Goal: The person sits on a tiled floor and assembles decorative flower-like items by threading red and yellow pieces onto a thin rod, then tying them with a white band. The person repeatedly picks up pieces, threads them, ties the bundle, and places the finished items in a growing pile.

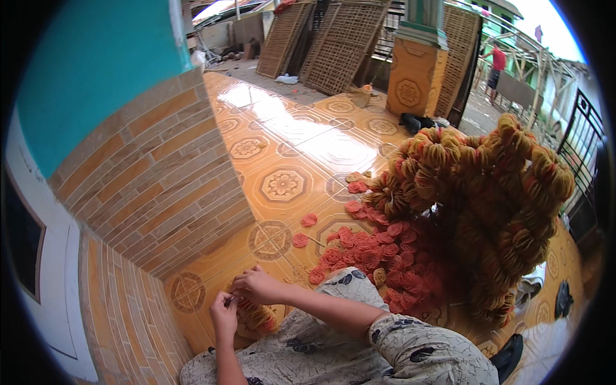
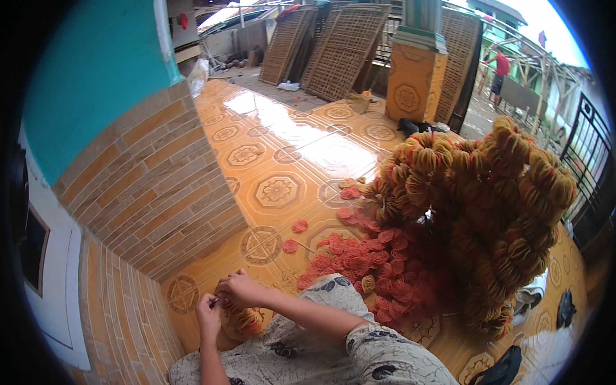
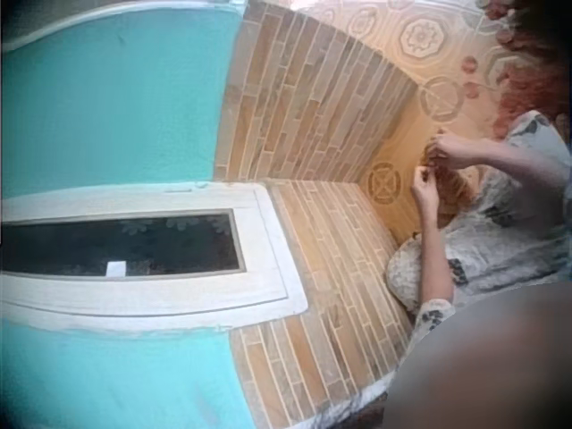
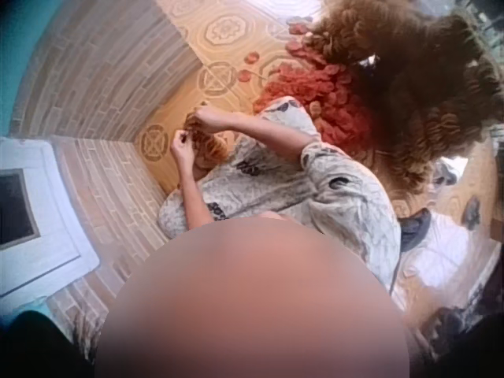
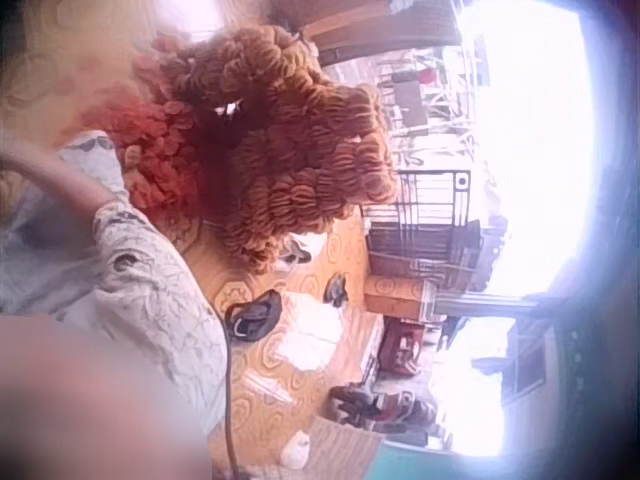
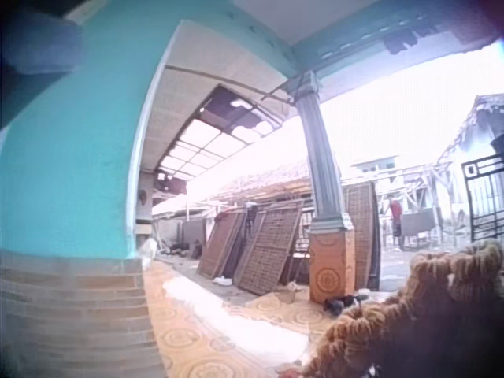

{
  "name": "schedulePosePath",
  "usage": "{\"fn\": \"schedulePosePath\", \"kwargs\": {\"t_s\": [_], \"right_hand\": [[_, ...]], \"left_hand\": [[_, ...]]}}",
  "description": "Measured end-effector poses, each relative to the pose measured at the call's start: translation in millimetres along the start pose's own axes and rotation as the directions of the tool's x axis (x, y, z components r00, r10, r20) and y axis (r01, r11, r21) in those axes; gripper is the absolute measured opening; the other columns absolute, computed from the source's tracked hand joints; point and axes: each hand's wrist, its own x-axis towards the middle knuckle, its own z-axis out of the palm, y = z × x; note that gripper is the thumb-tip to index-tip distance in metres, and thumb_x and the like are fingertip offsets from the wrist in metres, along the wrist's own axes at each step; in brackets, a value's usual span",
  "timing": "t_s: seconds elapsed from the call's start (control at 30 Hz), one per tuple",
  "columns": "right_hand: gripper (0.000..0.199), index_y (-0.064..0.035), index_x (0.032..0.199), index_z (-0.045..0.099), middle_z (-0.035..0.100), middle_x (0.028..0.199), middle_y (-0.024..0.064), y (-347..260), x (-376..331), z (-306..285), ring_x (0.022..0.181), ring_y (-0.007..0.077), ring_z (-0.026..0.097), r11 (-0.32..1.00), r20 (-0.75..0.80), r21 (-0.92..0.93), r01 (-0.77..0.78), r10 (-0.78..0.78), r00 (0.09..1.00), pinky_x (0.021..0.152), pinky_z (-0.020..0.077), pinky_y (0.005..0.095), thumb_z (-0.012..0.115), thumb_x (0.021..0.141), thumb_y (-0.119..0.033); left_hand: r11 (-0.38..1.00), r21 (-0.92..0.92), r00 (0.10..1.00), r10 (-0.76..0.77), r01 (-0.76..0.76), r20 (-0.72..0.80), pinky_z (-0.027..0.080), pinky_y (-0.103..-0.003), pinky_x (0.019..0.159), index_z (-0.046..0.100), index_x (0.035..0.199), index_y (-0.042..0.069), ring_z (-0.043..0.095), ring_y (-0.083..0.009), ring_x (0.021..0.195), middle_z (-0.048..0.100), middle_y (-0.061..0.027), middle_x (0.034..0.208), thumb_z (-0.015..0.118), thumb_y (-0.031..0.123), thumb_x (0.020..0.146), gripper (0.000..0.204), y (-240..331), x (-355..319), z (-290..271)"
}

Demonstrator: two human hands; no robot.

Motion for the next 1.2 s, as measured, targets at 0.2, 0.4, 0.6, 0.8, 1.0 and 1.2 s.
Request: {"fn": "schedulePosePath", "kwargs": {"t_s": [0.2, 0.4, 0.6, 0.8, 1.0, 1.2], "right_hand": [[0.016, -0.0058, 0.099, 0.071, 0.07, 0.089, 0.0136, 12, 1, 4, 0.087, 0.0316, 0.067, 0.962, -0.068, 0.273, 0.006, 0.013, 0.998, 0.078, 0.0497, 0.0425, 0.065, 0.084, -0.011], [0.012, -0.0046, 0.084, 0.071, 0.069, 0.08, 0.0184, 17, 0, 6, 0.078, 0.0373, 0.068, 0.959, -0.098, 0.282, -0.025, 0.055, 0.994, 0.07, 0.0541, 0.0427, 0.068, 0.081, -0.015], [0.009, -0.0099, 0.091, 0.064, 0.066, 0.092, 0.0064, 3, -1, -3, 0.093, 0.028, 0.063, 0.994, 0.08, 0.103, -0.045, 0.037, 0.996, 0.081, 0.0379, 0.0422, 0.062, 0.087, -0.018], [0.007, -0.013, 0.091, 0.063, 0.062, 0.089, 0.004, -3, -3, -11, 0.091, 0.0246, 0.061, 0.989, 0.054, -0.06, 0.137, -0.134, 0.989, 0.08, 0.0377, 0.0382, 0.064, 0.085, -0.016], [0.011, -0.014, 0.095, 0.064, 0.064, 0.089, 0.0034, -3, -4, -9, 0.091, 0.0248, 0.063, 0.987, 0.082, -0.078, 0.138, -0.131, 0.988, 0.081, 0.0397, 0.0396, 0.065, 0.084, -0.016], [0.023, -0.0136, 0.108, 0.062, 0.071, 0.095, 0.0039, 2, -10, -6, 0.09, 0.0228, 0.068, 0.974, 0.242, 0.205, -0.1, 0.049, 0.969, 0.086, 0.0431, 0.0398, 0.067, 0.086, -0.017]], "left_hand": [[0.999, 0.029, 0.999, 0.011, -0.012, 0.044, 0.05, -0.024, 0.071, 0.058, 0.086, -0.001, 0.062, -0.0083, 0.077, 0.068, -0.0065, 0.083, 0.067, 0.005, 0.092, 0.012, 4, 1, -5], [1.0, 0.015, 0.998, -0.015, 0.014, 0.058, 0.05, -0.024, 0.07, 0.061, 0.089, -0.002, 0.061, -0.0081, 0.077, 0.067, -0.0048, 0.082, 0.069, 0.003, 0.09, 0.01, 14, -3, -6], [0.974, -0.019, 0.972, -0.223, 0.226, 0.077, 0.056, -0.025, 0.069, 0.063, 0.091, -0.003, 0.067, -0.0112, 0.075, 0.069, -0.0076, 0.084, 0.068, 0.001, 0.09, 0.007, 24, -6, -15], [0.918, -0.253, 0.95, -0.274, 0.306, 0.152, 0.056, -0.023, 0.07, 0.064, 0.093, -0.001, 0.068, -0.0097, 0.077, 0.071, -0.0084, 0.087, 0.068, 0.002, 0.091, 0.006, 13, -3, -24], [0.918, -0.254, 0.951, -0.279, 0.305, 0.134, 0.055, -0.024, 0.069, 0.064, 0.09, 0.001, 0.067, -0.011, 0.076, 0.071, -0.0071, 0.085, 0.069, 0.001, 0.089, 0.006, 14, -5, -22], [0.721, 0.615, 0.946, 0.276, -0.32, 0.169, 0.053, -0.038, 0.075, 0.061, 0.087, 0.003, 0.066, -0.0236, 0.081, 0.069, -0.0091, 0.086, 0.071, -0.005, 0.076, 0.017, 37, -9, -24]]}}
